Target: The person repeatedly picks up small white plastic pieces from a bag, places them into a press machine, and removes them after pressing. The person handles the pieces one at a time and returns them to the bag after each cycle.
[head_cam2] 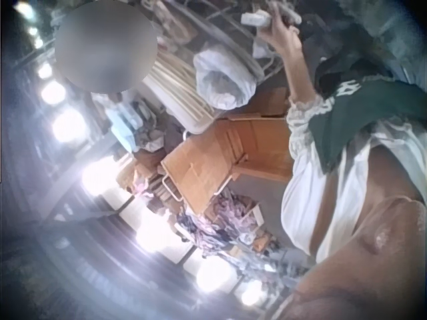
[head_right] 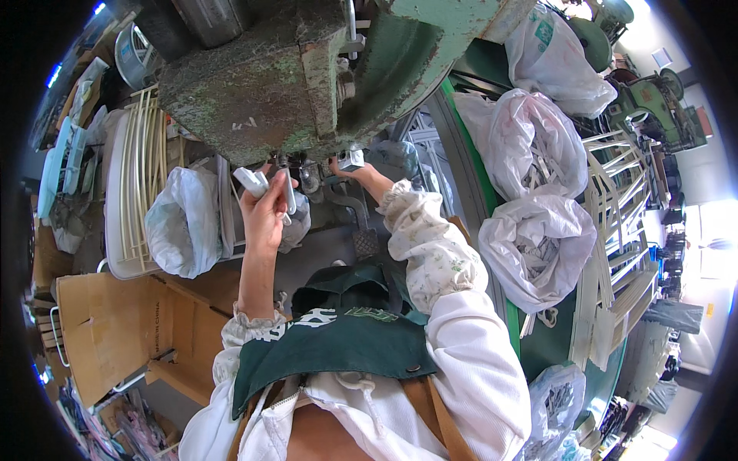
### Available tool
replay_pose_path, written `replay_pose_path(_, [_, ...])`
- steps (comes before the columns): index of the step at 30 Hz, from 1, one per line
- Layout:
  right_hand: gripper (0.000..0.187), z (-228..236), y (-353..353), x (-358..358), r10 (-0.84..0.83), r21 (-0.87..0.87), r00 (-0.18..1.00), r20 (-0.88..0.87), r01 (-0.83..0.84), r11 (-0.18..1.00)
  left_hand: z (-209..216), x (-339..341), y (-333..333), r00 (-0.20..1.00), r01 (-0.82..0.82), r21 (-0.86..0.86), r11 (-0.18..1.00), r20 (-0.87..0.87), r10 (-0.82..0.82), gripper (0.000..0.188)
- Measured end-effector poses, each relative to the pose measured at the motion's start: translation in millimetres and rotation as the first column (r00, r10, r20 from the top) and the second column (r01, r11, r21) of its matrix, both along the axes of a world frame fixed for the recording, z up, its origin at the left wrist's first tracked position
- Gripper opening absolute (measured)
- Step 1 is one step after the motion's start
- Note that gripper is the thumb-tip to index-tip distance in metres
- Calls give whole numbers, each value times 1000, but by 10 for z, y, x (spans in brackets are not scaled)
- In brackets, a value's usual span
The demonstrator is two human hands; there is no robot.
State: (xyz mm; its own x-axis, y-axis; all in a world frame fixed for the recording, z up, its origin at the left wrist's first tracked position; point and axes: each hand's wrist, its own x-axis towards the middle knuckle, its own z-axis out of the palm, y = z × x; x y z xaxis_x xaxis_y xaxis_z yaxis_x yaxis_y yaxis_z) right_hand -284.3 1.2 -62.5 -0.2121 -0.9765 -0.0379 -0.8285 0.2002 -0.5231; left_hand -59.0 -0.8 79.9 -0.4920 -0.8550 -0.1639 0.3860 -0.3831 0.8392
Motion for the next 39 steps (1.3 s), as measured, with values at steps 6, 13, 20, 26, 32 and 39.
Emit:
replay_pose_path(6, [15,1135,686,363,-94,-6,745,660,130,991,-94,171,168,970,-216,-110,970,86,226,34])
replay_pose_path(13, [8,1239,1111,871,25,-250,737,676,197,948,-337,59,508,974,-145,-90,985,161,158,15])
replay_pose_path(20, [10,1517,1082,610,249,-260,832,496,-131,957,-240,372,447,832,428,-147,892,450,-325,20])
replay_pose_path(26, [8,1416,954,453,2,-275,748,663,241,931,21,154,461,970,50,-183,982,244,-4,19])
replay_pose_path(32, [13,1548,805,616,-64,-169,539,840,372,913,-72,71,497,976,-42,-23,999,214,46,17])
replay_pose_path(39, [25,1304,488,550,-235,115,576,783,237,965,-209,92,455,968,30,73,997,247,-48,17])
